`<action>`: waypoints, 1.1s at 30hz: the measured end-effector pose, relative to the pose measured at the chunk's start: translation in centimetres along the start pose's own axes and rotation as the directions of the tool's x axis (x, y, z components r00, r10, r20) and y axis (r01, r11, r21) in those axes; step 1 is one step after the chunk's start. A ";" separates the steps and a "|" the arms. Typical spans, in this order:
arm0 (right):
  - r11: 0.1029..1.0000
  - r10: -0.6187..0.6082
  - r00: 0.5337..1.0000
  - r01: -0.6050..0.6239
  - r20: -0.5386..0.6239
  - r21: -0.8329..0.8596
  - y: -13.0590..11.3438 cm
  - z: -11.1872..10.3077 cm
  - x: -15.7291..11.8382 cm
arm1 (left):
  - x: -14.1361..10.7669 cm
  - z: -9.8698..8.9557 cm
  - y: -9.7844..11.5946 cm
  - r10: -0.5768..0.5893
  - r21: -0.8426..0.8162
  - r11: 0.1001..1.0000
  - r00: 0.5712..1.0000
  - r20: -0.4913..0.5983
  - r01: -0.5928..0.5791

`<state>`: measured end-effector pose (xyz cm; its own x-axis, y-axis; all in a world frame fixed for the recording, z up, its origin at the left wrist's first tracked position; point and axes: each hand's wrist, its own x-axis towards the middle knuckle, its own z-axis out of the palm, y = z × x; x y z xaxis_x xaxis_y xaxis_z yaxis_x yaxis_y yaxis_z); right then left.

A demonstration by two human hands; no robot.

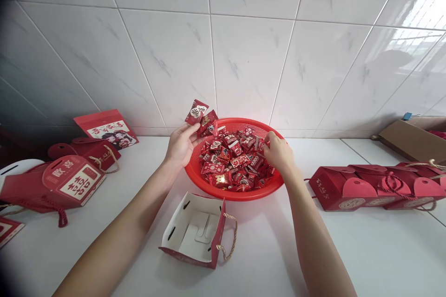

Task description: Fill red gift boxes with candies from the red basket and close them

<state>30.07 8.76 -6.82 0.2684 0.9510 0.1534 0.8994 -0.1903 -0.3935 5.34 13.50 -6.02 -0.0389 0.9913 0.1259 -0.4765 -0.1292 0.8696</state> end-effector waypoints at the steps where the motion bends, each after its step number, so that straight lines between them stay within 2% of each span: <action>1: 1.000 -0.007 1.000 0.007 0.008 0.010 0.0 0.0 0.0 | 0.1 -0.1 0.0 0.004 0.006 1.000 1.000 -0.005 -0.004; 6: 0.994 -0.091 0.995 0.089 0.047 0.056 0.0 0.2 0.0 | 0.3 -0.4 -0.3 0.003 0.028 1.000 1.000 0.004 -0.003; 12: 0.993 -0.102 0.993 0.105 0.062 -0.054 0.0 0.1 -0.3 | 0.3 -0.4 -0.4 0.005 0.005 1.000 1.000 0.003 -0.005; 16: 0.975 -0.220 0.975 0.221 0.039 -0.037 -1.6 -0.2 -0.1 | 0.4 -0.4 -0.3 -0.010 -0.015 1.000 1.000 -0.002 0.010; 18: 0.933 -0.348 0.929 0.356 0.126 -0.046 -3.6 -0.1 0.1 | 0.4 -0.4 -0.3 -0.010 -0.022 1.000 1.000 0.001 0.010; 19: 0.892 -0.428 0.879 0.449 0.209 -0.059 -5.0 0.0 0.3 | 0.4 -0.4 -0.3 -0.007 -0.022 1.000 1.000 0.003 0.007; 21: 0.771 -0.552 0.735 0.630 0.394 -0.094 -7.8 0.8 0.6 | 0.4 -0.4 -0.4 0.000 -0.022 1.000 1.000 0.002 0.000; 22: 0.737 -0.578 0.687 0.672 0.441 -0.080 -9.2 1.4 0.9 | 0.4 -0.4 -0.4 0.003 -0.023 1.000 1.000 0.001 -0.003; 24: 0.697 -0.604 0.628 0.715 0.490 -0.057 -11.4 2.8 1.4 | 0.4 -0.4 -0.4 0.005 -0.030 1.000 1.000 -0.003 -0.005; 26: 0.682 -0.610 0.610 0.729 0.505 -0.056 -12.7 4.3 2.1 | 0.4 -0.5 -0.4 0.003 -0.031 1.000 1.000 -0.002 -0.003; 29: 0.690 -0.597 0.624 0.720 0.504 -0.075 -13.0 6.0 3.2 | 0.4 -0.6 -0.5 0.002 -0.020 1.000 1.000 0.009 -0.001; 33: 0.704 -0.581 0.652 0.703 0.487 -0.102 -12.4 6.2 3.8 | 0.3 -0.7 -0.6 0.005 -0.008 1.000 1.000 0.027 -0.004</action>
<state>17.83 16.26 -7.02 -0.5153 0.8496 -0.1126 0.8570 0.5096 -0.0766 4.96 13.93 -6.82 -0.0172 0.9896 0.1428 -0.4832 -0.1332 0.8653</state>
